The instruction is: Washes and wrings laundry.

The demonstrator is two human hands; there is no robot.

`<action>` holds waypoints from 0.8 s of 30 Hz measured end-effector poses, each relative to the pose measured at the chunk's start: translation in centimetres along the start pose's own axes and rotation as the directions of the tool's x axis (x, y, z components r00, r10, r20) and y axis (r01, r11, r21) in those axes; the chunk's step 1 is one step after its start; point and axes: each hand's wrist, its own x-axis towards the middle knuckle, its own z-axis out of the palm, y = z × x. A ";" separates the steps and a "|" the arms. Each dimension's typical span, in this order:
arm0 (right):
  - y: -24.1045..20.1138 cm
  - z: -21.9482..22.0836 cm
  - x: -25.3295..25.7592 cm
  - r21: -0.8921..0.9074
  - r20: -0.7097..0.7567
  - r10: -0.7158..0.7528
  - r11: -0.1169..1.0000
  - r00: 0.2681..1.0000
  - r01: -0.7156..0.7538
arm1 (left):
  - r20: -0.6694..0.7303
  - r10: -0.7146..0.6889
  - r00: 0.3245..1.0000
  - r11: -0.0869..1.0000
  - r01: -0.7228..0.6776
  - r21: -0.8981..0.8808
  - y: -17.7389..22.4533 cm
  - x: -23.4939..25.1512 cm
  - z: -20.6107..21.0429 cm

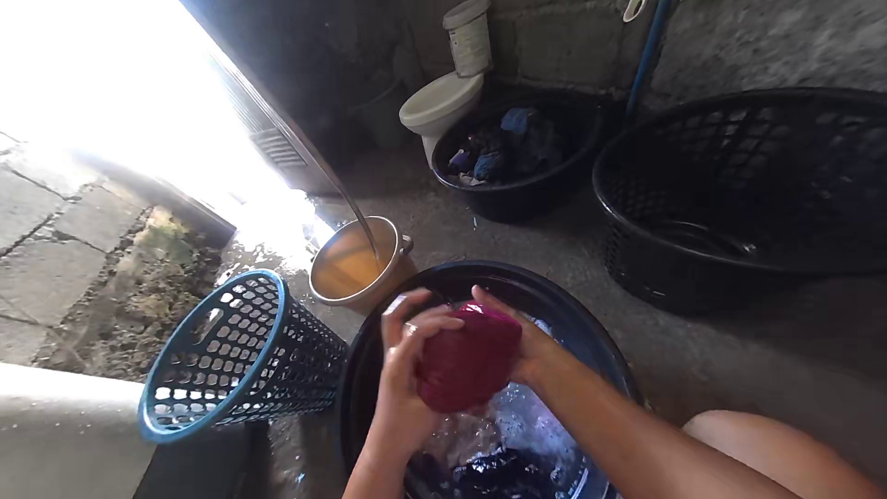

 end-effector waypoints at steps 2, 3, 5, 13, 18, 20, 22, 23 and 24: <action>0.2 0.6 -0.1 -0.025 -0.085 -0.084 0.996 0.993 0.082 | -0.131 -0.180 0.975 0.980 0.165 -0.114 -2.1 -0.2 -0.6; 0.1 1.2 -0.1 -0.091 -0.147 -0.139 0.988 0.979 0.126 | -0.189 -0.330 0.925 0.930 0.284 -0.235 -3.1 -0.3 -0.7; -0.3 2.0 -0.3 -0.309 -0.113 -0.286 0.920 0.951 0.240 | -0.165 -0.668 0.726 0.705 0.548 -0.450 -4.5 -0.5 -0.5; -0.2 1.7 0.9 -0.243 -0.140 -0.337 0.923 0.931 0.297 | 0.407 -0.833 0.374 -0.137 0.573 -0.808 -3.1 -2.1 3.4; 0.4 -1.0 2.5 0.051 -0.410 -0.025 0.997 0.912 0.050 | 0.364 -0.600 0.712 0.256 0.602 -0.756 -0.9 -3.0 2.4; 0.7 -1.1 2.4 0.053 -0.418 0.107 0.994 0.902 -0.093 | 0.250 -0.550 0.797 0.624 0.591 -0.511 -1.1 -3.0 1.9; 0.7 -0.4 1.9 0.063 -0.385 0.227 0.974 0.895 -0.220 | -0.003 -0.499 0.867 0.866 0.499 0.026 -1.4 -2.8 1.5; 0.7 -0.3 1.8 0.060 -0.354 0.258 0.966 0.899 -0.253 | -0.089 -0.436 0.895 0.866 0.445 0.229 -1.8 -2.8 1.1; 0.8 -0.1 1.8 0.050 -0.337 0.277 0.960 0.900 -0.277 | -0.131 -0.347 0.929 0.873 0.371 0.316 -2.4 -2.9 0.7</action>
